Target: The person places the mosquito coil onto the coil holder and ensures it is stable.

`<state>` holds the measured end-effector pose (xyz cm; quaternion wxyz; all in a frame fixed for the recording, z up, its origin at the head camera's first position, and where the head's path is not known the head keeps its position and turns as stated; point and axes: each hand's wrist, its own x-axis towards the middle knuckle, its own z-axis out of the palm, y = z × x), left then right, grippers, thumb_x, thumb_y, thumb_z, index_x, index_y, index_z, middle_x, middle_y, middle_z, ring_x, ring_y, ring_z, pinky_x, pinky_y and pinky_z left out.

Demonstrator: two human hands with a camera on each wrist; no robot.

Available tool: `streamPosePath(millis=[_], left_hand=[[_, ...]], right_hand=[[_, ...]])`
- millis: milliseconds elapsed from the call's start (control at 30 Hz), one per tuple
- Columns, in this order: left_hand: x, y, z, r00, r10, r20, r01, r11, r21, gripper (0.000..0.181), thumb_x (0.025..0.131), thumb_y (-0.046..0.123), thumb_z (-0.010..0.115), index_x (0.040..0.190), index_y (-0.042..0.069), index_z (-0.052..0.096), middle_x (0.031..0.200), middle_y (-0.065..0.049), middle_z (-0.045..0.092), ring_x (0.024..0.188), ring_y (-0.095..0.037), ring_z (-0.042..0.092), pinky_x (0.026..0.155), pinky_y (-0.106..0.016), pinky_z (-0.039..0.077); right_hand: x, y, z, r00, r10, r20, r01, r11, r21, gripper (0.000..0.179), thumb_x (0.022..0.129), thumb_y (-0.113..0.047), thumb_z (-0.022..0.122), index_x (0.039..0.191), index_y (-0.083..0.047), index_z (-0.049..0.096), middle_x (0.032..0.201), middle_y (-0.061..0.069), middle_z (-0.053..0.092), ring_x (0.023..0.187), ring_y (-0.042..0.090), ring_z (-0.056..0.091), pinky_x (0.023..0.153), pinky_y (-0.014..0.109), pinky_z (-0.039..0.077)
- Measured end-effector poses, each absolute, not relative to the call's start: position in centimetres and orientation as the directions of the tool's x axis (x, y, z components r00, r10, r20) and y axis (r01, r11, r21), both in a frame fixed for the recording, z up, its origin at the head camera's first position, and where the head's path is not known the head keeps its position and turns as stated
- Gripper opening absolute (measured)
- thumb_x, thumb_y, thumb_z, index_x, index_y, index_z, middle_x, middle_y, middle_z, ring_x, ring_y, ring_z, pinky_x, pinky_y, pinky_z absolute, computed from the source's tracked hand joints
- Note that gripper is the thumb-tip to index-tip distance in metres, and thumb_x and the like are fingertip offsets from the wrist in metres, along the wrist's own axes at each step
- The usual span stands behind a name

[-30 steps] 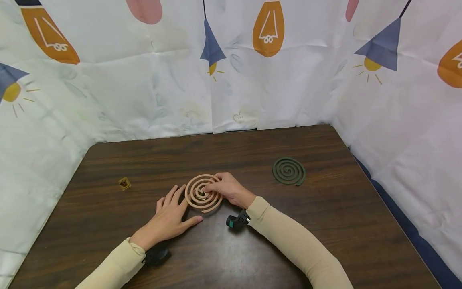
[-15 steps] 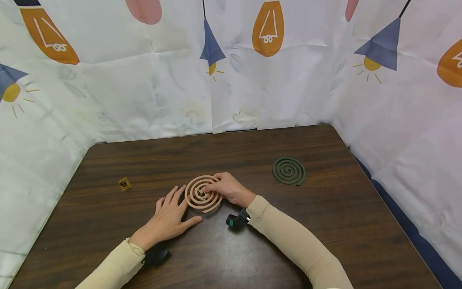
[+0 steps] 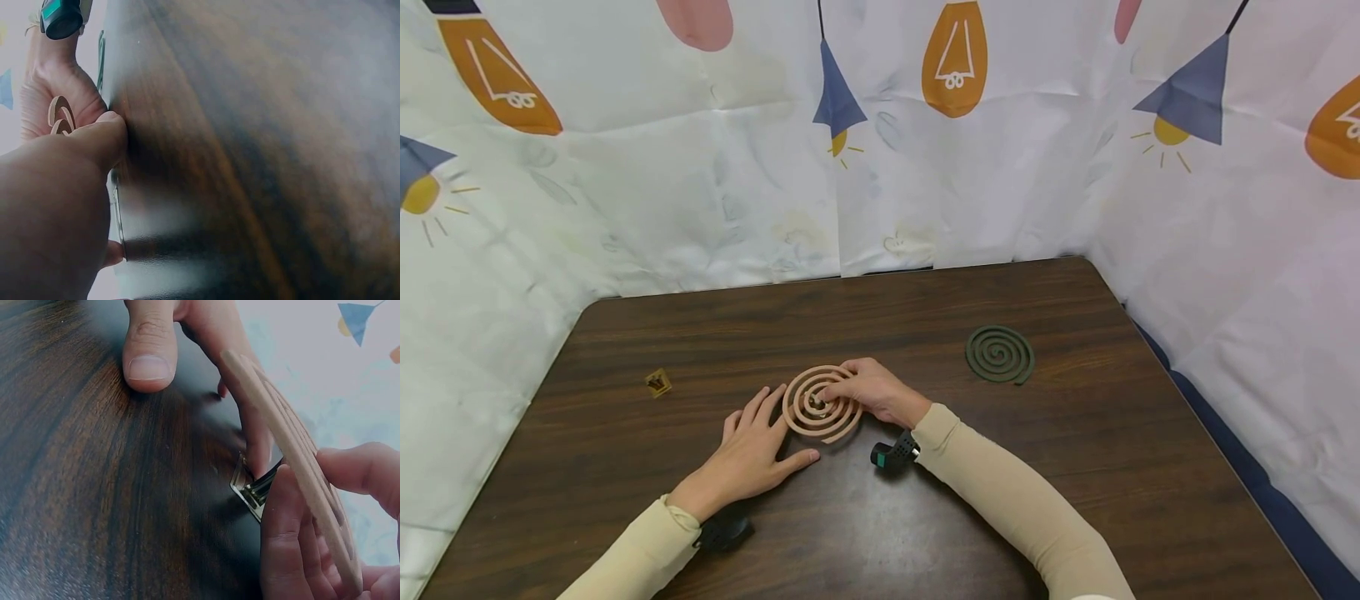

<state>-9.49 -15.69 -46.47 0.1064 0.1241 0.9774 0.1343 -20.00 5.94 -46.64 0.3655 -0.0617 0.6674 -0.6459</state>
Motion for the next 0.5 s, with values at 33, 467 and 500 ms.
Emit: streamPosePath(millis=[33, 467, 500], left_hand=[[-9.48, -15.71, -46.49, -0.947, 0.271, -0.174, 0.214, 0.933, 0.29, 0.086, 0.095, 0.068, 0.061, 0.159, 0.013, 0.044, 0.173, -0.019, 0.018, 0.161, -0.046, 0.014, 0.116, -0.074, 0.025], [-9.54, -15.78, -46.5, -0.945, 0.275, -0.176, 0.216, 0.931, 0.295, 0.087, 0.095, 0.068, 0.06, 0.159, 0.012, 0.044, 0.173, -0.02, 0.018, 0.161, -0.046, 0.014, 0.116, -0.074, 0.025], [-9.55, -15.77, -46.48, -0.945, 0.275, -0.178, 0.215, 0.931, 0.294, 0.087, 0.095, 0.068, 0.06, 0.159, 0.012, 0.043, 0.173, -0.019, 0.018, 0.161, -0.046, 0.014, 0.116, -0.074, 0.025]], right_hand=[[-20.0, 5.94, -46.6, -0.724, -0.556, -0.408, 0.389, 0.16, -0.907, 0.034, 0.093, -0.007, 0.075, 0.123, 0.001, 0.062, 0.095, 0.008, 0.07, 0.075, 0.014, 0.072, 0.067, 0.027, 0.061], [-20.1, 5.84, -46.54, -0.726, -0.558, -0.402, 0.364, 0.183, -0.913, 0.032, 0.092, -0.006, 0.075, 0.12, 0.0, 0.062, 0.095, 0.008, 0.069, 0.075, 0.014, 0.069, 0.066, 0.027, 0.06], [-20.1, 5.84, -46.54, -0.728, -0.558, -0.399, 0.356, 0.189, -0.915, 0.032, 0.091, -0.007, 0.075, 0.12, 0.0, 0.062, 0.095, 0.008, 0.069, 0.075, 0.014, 0.069, 0.066, 0.026, 0.06]])
